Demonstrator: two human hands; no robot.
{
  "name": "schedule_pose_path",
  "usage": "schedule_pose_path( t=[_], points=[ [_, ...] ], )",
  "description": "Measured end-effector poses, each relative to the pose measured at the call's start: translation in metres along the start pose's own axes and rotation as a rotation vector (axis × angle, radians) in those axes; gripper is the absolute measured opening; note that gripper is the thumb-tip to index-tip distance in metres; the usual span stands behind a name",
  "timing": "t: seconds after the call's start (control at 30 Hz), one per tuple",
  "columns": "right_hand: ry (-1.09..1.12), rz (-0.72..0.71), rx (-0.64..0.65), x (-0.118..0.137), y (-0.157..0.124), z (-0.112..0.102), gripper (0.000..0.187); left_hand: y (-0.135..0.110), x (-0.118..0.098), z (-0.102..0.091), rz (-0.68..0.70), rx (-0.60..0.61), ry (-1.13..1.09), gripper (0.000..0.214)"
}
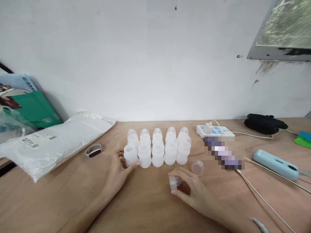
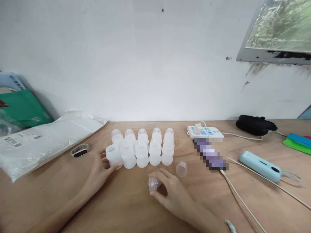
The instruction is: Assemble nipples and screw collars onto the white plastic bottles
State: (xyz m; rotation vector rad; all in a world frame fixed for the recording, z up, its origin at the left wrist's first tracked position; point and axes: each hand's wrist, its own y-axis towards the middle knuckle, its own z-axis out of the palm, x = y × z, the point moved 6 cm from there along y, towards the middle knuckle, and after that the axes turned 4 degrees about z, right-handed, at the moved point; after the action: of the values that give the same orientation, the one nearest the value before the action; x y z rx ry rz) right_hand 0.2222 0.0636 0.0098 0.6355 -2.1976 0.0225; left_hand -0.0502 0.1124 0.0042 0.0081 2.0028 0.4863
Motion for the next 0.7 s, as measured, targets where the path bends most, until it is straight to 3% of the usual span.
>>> schedule_pose_path(
  t=[0.07, 0.13, 0.2, 0.23, 0.3, 0.37, 0.43, 0.57, 0.7],
  points=[
    [0.028, -0.016, -0.019, 0.0, 0.0, 0.0, 0.033, -0.003, -0.002, -0.009, 0.056, -0.13, 0.038, 0.062],
    [0.076, 0.0, -0.058, -0.002, -0.001, -0.001, 0.032, -0.011, -0.01, -0.017, 0.183, -0.256, 0.063, 0.053],
    [0.127, 0.02, -0.093, -0.004, -0.002, -0.001, 0.027, -0.025, -0.024, -0.017, 0.359, -0.263, 0.06, 0.034],
    [0.146, 0.012, -0.107, -0.003, -0.003, -0.001, 0.026, -0.032, -0.032, -0.011, 0.429, -0.191, 0.03, 0.023],
    [0.152, -0.054, -0.13, 0.001, -0.005, 0.0, 0.025, -0.045, -0.043, 0.012, 0.419, 0.133, -0.05, 0.011],
    [0.115, -0.17, -0.161, 0.011, -0.009, 0.0, 0.024, -0.061, -0.052, 0.036, 0.323, 0.437, -0.151, 0.026],
    [0.052, -0.298, -0.193, 0.021, -0.014, 0.0, 0.023, -0.074, -0.057, 0.054, 0.194, 0.616, -0.279, 0.037],
    [-0.088, -0.455, -0.193, 0.037, -0.023, 0.004, 0.021, -0.086, -0.056, 0.073, 0.016, 0.724, -0.558, 0.046],
    [-0.206, -0.519, -0.153, 0.043, -0.027, 0.009, 0.022, -0.089, -0.047, 0.081, -0.149, 0.759, -0.67, 0.045]
  ],
)
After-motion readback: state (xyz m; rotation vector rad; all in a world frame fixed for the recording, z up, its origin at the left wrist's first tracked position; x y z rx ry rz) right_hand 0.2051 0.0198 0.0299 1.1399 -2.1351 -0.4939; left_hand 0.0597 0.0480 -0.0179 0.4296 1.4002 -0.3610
